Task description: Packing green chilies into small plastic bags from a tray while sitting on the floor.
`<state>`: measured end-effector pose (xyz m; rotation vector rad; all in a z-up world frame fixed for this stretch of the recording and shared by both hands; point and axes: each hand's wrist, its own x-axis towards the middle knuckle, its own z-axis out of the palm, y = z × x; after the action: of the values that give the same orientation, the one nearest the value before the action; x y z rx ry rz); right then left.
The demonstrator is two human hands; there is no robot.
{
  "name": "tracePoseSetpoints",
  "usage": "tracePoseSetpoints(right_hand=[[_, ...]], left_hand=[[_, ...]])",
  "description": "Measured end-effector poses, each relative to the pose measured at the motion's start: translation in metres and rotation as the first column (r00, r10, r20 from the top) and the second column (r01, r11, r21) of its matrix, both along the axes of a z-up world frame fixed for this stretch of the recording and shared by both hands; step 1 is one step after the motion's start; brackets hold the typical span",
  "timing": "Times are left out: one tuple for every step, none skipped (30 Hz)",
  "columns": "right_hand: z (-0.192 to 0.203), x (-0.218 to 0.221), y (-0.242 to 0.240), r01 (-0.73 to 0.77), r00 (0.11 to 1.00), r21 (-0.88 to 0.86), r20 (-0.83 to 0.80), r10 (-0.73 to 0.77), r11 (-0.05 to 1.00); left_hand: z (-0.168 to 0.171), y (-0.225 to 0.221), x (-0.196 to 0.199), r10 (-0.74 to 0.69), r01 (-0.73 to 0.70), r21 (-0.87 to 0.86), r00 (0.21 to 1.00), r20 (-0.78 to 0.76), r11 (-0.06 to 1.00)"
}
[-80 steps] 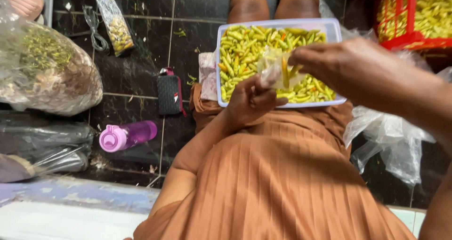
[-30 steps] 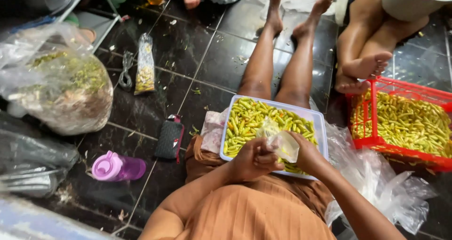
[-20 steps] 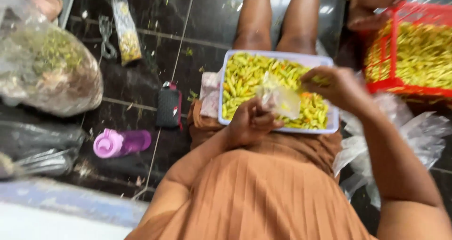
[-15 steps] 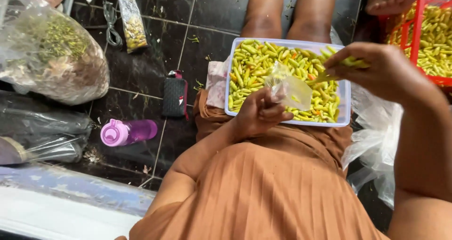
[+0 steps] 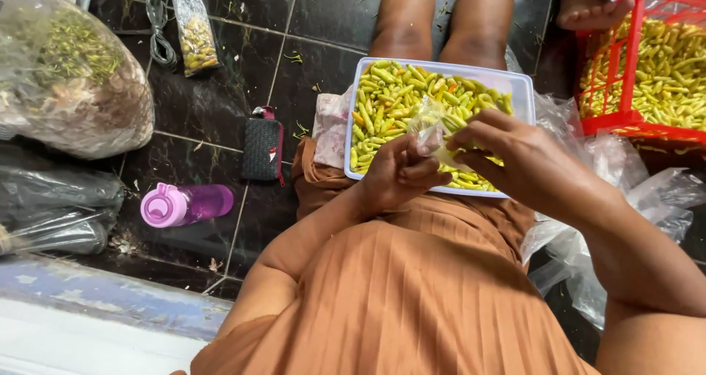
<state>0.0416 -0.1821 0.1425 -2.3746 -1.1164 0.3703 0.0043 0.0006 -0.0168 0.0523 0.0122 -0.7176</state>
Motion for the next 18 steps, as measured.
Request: tracePoseSetpoints(right_hand=[[-0.007,-0.002,0.0,-0.023,1.0,0.014,-0.014,0.023,1.0],[-0.008,0.004,-0.001,-0.028,0.999,0.021,-0.02,0.029,0.999],[-0.008,0.008,-0.004,-0.043,0.999,-0.015,-0.023,0.043,0.999],[-0.008,0.012,-0.008,-0.058,0.998,-0.051,-0.027,0.057,0.997],[-0.002,0.014,-0.007,-0.049,0.999,-0.053,-0.022,0.048,0.997],[0.003,0.015,-0.007,-0.083,0.994,-0.05,-0.069,0.079,0.995],[0.008,0.015,-0.005,-0.125,0.985,-0.049,-0.124,0.118,0.991],[0.011,0.015,-0.002,-0.125,0.985,-0.055,-0.128,0.117,0.991],[0.013,0.016,0.002,-0.038,0.979,-0.154,-0.203,0.006,0.987],[0.016,0.018,0.006,0.041,0.958,-0.258,-0.264,-0.111,0.965],[0.012,0.02,0.01,0.045,0.961,-0.254,-0.254,-0.111,0.966],[0.009,0.022,0.014,0.04,0.944,-0.316,-0.3,-0.14,0.948],[0.006,0.025,0.018,0.032,0.925,-0.378,-0.34,-0.172,0.925],[0.006,0.031,0.017,0.039,0.929,-0.376,-0.328,-0.172,0.926],[0.004,0.032,0.015,0.002,0.941,-0.391,-0.311,-0.135,0.92],[0.001,0.033,0.012,-0.034,0.951,-0.407,-0.294,-0.096,0.913],[0.002,0.035,0.01,-0.032,0.951,-0.405,-0.294,-0.097,0.914],[0.004,0.037,0.008,-0.057,0.954,-0.432,-0.289,-0.078,0.9]], left_hand=[[-0.004,0.003,-0.003,0.003,-0.003,-0.016,1.0,-0.012,1.0],[-0.005,0.004,-0.003,0.008,-0.008,-0.009,1.0,-0.019,1.0],[-0.005,0.004,-0.002,0.009,-0.01,-0.02,0.999,-0.033,1.0],[-0.006,0.003,0.0,0.01,-0.012,-0.031,0.999,-0.047,0.999],[-0.003,0.004,0.002,0.001,-0.002,-0.032,0.999,-0.042,0.999],[-0.001,0.006,0.003,0.0,0.0,-0.025,1.0,-0.01,1.0],[0.0,0.008,0.002,0.008,-0.007,-0.021,1.0,0.014,1.0],[0.002,0.005,0.0,0.007,-0.007,-0.027,1.0,0.011,1.0],[0.004,0.005,0.001,0.004,-0.005,-0.035,1.0,-0.017,0.999],[0.007,0.006,0.002,0.001,-0.003,-0.042,0.999,-0.045,0.999],[0.009,0.005,0.0,0.0,-0.001,-0.039,0.999,-0.033,0.999],[0.01,0.003,-0.001,0.022,-0.022,-0.018,0.999,-0.032,1.0],[0.012,0.001,-0.002,0.044,-0.044,0.001,0.999,-0.027,0.999],[0.008,0.003,0.003,0.043,-0.043,0.002,0.999,-0.013,0.999],[0.003,0.004,0.001,0.001,-0.001,0.003,1.0,-0.013,1.0],[-0.003,0.005,-0.001,-0.041,0.041,0.004,0.999,-0.014,0.999],[0.002,0.004,0.0,-0.043,0.043,0.007,0.999,-0.013,0.999],[0.008,0.004,0.001,-0.033,0.033,0.025,0.999,-0.008,0.999]])
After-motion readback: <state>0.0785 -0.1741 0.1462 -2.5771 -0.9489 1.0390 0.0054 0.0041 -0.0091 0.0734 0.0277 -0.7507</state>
